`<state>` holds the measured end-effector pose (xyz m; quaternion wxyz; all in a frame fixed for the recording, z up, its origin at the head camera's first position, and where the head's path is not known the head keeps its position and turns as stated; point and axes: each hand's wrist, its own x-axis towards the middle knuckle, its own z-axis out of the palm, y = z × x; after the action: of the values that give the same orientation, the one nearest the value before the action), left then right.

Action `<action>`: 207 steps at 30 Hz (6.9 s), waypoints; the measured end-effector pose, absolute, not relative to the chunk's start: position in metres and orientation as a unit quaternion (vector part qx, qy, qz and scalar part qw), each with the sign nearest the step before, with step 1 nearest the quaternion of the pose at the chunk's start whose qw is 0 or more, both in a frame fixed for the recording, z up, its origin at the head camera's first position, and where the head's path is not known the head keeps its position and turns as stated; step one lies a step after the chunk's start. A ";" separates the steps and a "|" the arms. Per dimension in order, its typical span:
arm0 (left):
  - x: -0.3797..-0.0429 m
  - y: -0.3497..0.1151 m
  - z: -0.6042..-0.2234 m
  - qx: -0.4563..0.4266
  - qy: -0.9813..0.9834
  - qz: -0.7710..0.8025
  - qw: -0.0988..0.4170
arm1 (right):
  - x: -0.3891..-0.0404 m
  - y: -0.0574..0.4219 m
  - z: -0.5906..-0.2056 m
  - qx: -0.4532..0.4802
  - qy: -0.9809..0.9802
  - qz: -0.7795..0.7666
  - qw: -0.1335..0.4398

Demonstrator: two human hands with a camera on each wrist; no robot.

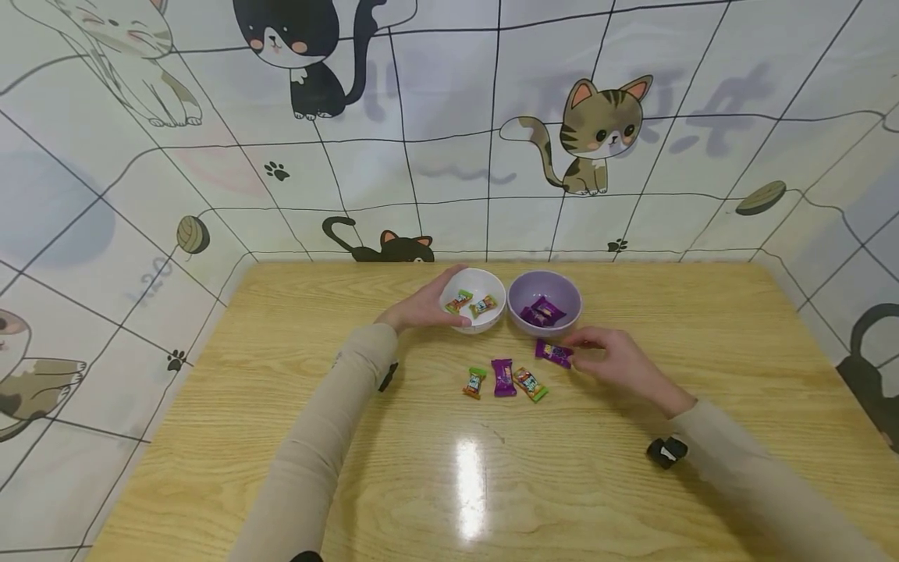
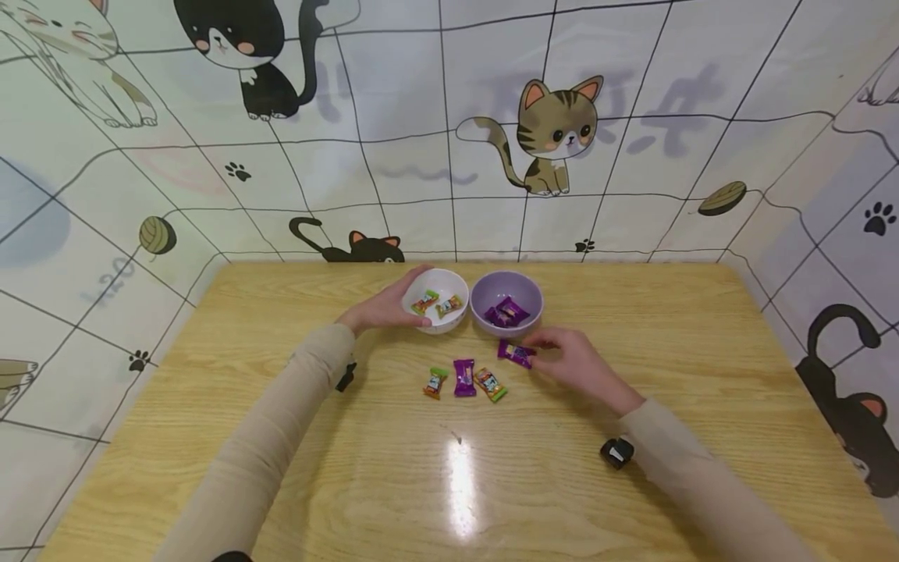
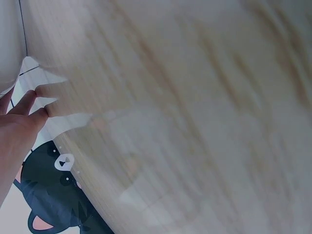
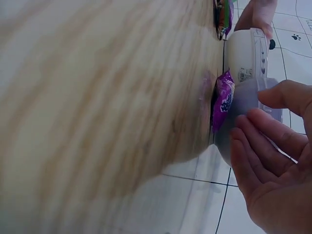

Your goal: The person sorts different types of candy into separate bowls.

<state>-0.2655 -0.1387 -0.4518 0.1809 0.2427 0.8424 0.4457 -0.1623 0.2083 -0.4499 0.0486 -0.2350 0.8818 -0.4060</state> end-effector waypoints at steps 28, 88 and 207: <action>-0.265 -0.138 -0.452 0.243 0.842 0.447 0.178 | -0.166 0.190 -0.462 -0.281 0.885 -0.367 0.055; -0.266 -0.138 -0.456 0.237 0.840 0.455 0.180 | -0.165 0.204 -0.415 -0.265 0.867 -0.421 -0.030; -0.265 -0.140 -0.454 0.245 0.843 0.449 0.167 | -0.151 0.161 -0.452 -0.307 0.833 -0.437 0.142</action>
<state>-0.2655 -0.1398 -0.4537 0.1668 0.2453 0.8431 0.4485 -0.1512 0.1610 -0.4521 0.1423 -0.3075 0.8331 -0.4372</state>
